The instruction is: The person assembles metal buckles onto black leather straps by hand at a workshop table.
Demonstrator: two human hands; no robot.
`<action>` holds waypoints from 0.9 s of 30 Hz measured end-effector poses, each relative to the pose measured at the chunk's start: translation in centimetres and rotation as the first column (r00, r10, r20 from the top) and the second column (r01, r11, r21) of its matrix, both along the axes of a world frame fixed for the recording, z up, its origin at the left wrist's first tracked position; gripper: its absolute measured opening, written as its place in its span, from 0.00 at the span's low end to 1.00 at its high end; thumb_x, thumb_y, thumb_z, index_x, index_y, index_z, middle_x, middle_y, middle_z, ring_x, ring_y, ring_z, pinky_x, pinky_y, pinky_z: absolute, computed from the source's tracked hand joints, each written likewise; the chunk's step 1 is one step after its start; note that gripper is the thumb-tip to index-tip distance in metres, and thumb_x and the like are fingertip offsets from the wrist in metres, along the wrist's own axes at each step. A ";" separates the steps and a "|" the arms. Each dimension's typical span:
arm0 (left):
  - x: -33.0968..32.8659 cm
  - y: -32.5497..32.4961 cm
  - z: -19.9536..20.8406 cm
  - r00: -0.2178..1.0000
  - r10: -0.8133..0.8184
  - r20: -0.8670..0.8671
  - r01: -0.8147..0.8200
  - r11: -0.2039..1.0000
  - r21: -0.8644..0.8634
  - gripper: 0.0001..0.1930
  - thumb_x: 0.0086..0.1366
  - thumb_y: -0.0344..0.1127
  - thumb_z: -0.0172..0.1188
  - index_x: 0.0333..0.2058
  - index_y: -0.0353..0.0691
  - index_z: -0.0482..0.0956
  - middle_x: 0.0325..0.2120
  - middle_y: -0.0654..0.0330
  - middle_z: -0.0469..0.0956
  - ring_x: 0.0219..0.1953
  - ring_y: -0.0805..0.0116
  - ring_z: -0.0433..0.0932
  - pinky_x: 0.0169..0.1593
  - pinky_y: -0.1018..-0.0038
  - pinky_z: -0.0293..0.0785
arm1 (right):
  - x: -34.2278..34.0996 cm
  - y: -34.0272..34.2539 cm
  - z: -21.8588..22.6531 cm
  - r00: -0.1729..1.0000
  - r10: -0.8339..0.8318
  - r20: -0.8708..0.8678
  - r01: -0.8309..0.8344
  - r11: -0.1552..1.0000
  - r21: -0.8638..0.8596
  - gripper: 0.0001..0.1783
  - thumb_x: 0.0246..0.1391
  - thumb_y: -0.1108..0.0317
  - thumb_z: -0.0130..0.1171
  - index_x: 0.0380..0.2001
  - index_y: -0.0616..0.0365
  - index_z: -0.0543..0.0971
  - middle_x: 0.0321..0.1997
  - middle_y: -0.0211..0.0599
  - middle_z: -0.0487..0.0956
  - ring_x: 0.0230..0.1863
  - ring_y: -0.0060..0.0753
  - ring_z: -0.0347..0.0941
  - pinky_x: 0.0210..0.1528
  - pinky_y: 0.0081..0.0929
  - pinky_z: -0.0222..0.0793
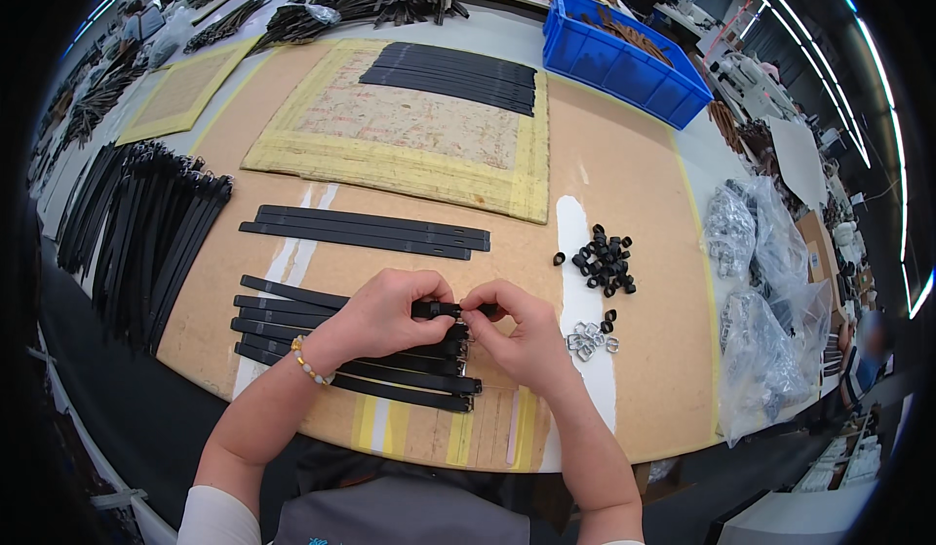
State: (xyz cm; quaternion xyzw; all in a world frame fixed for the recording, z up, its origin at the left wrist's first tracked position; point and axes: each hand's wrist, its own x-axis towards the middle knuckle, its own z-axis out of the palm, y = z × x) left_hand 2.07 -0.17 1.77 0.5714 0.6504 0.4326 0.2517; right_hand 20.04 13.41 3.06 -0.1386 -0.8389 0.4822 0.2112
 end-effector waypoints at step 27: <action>-0.6 -0.8 1.1 0.995 0.048 -0.082 -0.027 0.973 0.229 0.13 0.61 0.32 0.75 0.42 0.36 0.84 0.32 0.57 0.85 0.31 0.68 0.84 0.32 0.74 0.79 | 2.0 3.4 -0.3 0.980 0.041 -0.194 -0.187 0.524 -0.831 0.16 0.73 0.65 0.56 0.55 0.64 0.78 0.45 0.43 0.86 0.44 0.35 0.87 0.42 0.22 0.84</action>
